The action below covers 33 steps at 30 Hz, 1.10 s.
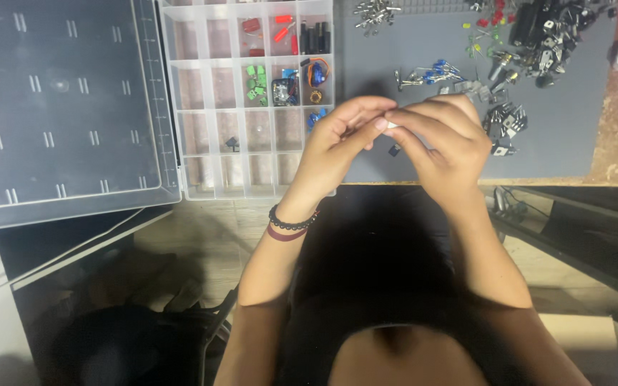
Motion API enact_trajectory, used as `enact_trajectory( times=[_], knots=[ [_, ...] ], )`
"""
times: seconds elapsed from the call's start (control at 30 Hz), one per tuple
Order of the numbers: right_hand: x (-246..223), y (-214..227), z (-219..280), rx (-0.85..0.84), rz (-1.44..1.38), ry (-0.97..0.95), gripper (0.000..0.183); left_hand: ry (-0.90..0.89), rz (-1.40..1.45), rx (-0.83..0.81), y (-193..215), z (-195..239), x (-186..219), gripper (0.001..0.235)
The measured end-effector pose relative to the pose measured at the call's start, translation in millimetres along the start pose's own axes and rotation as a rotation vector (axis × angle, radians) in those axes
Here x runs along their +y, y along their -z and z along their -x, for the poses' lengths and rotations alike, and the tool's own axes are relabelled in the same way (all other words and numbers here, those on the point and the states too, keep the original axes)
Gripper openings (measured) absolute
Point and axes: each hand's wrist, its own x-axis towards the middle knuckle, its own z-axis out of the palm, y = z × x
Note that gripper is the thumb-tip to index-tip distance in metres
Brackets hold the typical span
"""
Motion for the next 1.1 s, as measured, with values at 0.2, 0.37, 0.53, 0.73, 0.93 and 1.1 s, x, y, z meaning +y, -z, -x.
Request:
enact_trajectory(
  times=[0.2, 0.37, 0.53, 0.73, 0.93, 1.1],
  knots=[
    [2.3, 0.2, 4.0, 0.004, -0.020, -0.002, 0.010, -0.006, 0.011, 0.006, -1.9, 0.4, -4.1, 0.026],
    [-1.2, -0.6, -0.6, 0.018, -0.072, 0.011, 0.008, 0.007, -0.024, 0.040, -1.1, -0.6, -5.9, 0.029],
    [-4.3, 1.2, -0.7, 0.024, -0.053, -0.001, 0.007, 0.014, -0.074, 0.075, -1.7, -1.1, 0.1, 0.033],
    [0.1, 5.8, 3.7, 0.040, -0.110, -0.010, 0.007, 0.099, -0.156, 0.015, -5.8, -1.2, -4.0, 0.039],
    [7.1, 10.0, 9.4, -0.004, -0.047, -0.030, 0.007, 0.110, 0.004, 0.036, -16.5, 3.3, -7.5, 0.037],
    [1.5, 7.6, 6.3, 0.012, -0.091, -0.058, 0.007, 0.152, 0.091, 0.042, -15.0, 1.6, -14.7, 0.037]
  ],
)
